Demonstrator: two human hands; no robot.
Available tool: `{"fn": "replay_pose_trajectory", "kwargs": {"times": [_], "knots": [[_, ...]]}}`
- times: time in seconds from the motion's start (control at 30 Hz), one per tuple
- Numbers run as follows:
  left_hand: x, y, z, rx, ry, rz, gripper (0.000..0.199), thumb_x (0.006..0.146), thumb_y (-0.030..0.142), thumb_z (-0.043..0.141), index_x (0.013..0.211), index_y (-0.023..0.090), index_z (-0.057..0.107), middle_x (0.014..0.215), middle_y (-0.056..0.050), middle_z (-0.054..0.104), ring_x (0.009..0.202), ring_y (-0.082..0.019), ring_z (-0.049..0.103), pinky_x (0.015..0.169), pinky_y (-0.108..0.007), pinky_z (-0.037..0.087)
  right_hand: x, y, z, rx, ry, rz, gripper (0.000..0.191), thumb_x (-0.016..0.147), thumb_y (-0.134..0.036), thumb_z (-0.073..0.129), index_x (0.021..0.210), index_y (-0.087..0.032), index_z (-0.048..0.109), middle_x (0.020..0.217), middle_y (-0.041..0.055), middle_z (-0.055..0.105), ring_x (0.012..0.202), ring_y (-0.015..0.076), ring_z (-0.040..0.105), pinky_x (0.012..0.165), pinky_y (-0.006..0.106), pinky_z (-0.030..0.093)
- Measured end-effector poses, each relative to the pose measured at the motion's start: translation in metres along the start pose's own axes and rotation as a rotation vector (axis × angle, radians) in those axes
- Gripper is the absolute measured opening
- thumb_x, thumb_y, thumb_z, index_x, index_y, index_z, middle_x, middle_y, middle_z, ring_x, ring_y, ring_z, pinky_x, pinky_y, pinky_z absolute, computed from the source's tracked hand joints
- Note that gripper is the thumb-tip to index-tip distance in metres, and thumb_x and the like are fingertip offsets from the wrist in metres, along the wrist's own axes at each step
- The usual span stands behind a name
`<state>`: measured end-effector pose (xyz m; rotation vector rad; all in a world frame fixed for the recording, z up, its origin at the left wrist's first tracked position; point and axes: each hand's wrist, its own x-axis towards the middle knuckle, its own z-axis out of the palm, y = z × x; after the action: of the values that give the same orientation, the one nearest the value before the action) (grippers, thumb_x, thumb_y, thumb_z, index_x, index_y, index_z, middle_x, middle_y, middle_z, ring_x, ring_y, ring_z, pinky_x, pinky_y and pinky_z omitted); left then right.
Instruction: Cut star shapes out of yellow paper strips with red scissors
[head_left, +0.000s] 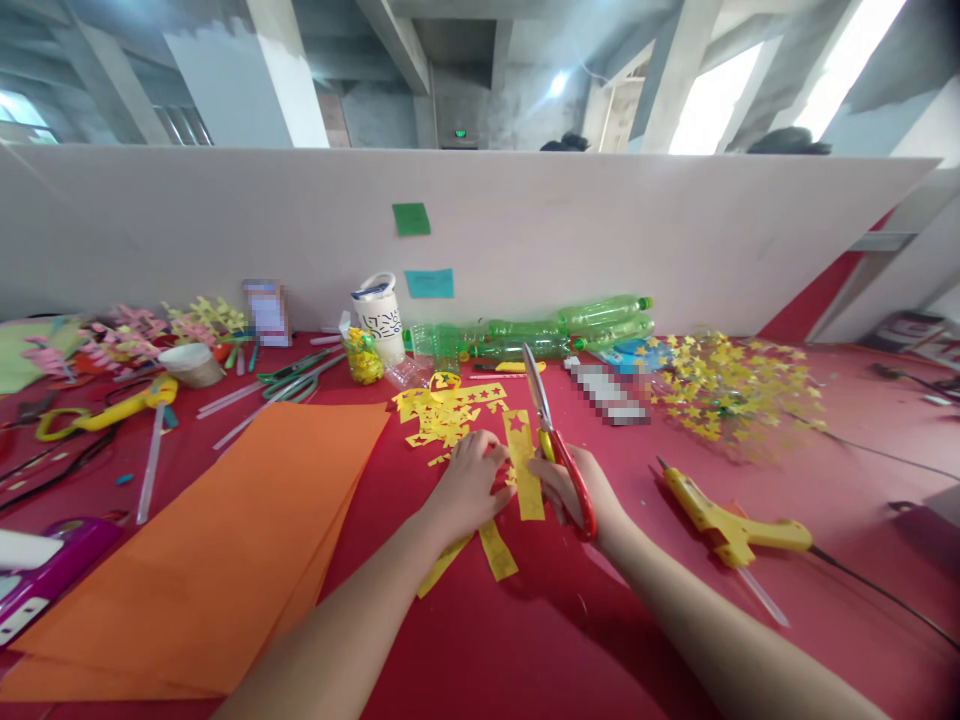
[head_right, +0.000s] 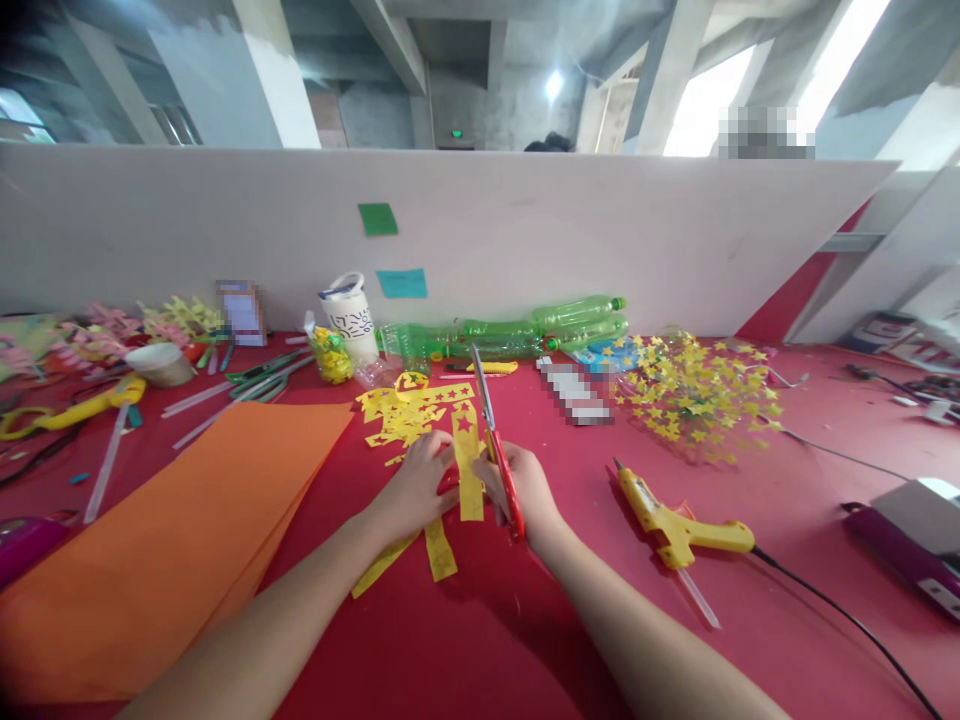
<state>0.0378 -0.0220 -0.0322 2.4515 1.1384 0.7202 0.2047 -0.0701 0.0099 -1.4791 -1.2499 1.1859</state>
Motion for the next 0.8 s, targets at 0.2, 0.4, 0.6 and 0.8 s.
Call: {"fn": "replay_pose_trajectory", "kwargs": {"times": [0.2, 0.4, 0.6, 0.8], "knots": [[0.001, 0.010, -0.016, -0.562, 0.092, -0.122, 0.013, 0.085, 0.030, 0.051, 0.094, 0.022, 0.058, 0.098, -0.004, 0.054, 0.099, -0.021, 0.052, 0.091, -0.034, 0.040, -0.002, -0.001, 0.002, 0.015, 0.024, -0.012, 0.022, 0.075, -0.028, 0.057, 0.059, -0.020, 0.043, 0.037, -0.0093, 0.040, 0.028, 0.0076, 0.040, 0.036, 0.020, 0.034], [0.003, 0.016, -0.013, -0.866, 0.057, -0.225, 0.020, 0.083, 0.034, 0.057, 0.071, 0.018, 0.055, 0.071, 0.001, 0.052, 0.071, -0.014, 0.051, 0.069, -0.026, 0.041, -0.002, 0.004, 0.006, 0.007, -0.006, -0.029, 0.026, 0.078, -0.036, 0.060, 0.063, -0.020, 0.045, 0.036, -0.0093, 0.041, 0.028, 0.0073, 0.039, 0.037, 0.019, 0.033], [0.004, 0.000, -0.023, -1.172, 0.390, -0.405, 0.014, 0.082, 0.032, 0.053, 0.077, 0.019, 0.052, 0.068, 0.002, 0.058, 0.055, -0.011, 0.055, 0.058, -0.025, 0.046, -0.002, 0.003, 0.001, -0.131, -0.128, -0.010, 0.039, 0.080, -0.049, 0.059, 0.062, -0.020, 0.040, 0.041, -0.0077, 0.040, 0.032, 0.0080, 0.041, 0.037, 0.019, 0.032], [0.008, -0.008, -0.036, -1.100, 0.574, -0.381, 0.012, 0.082, 0.031, 0.049, 0.077, 0.020, 0.049, 0.060, 0.004, 0.059, 0.034, -0.008, 0.045, 0.035, -0.020, 0.033, -0.001, 0.011, 0.000, -0.414, -0.253, -0.067, 0.044, 0.076, -0.055, 0.062, 0.063, -0.019, 0.041, 0.051, -0.0046, 0.044, 0.046, 0.0107, 0.049, 0.042, 0.019, 0.032]]}}
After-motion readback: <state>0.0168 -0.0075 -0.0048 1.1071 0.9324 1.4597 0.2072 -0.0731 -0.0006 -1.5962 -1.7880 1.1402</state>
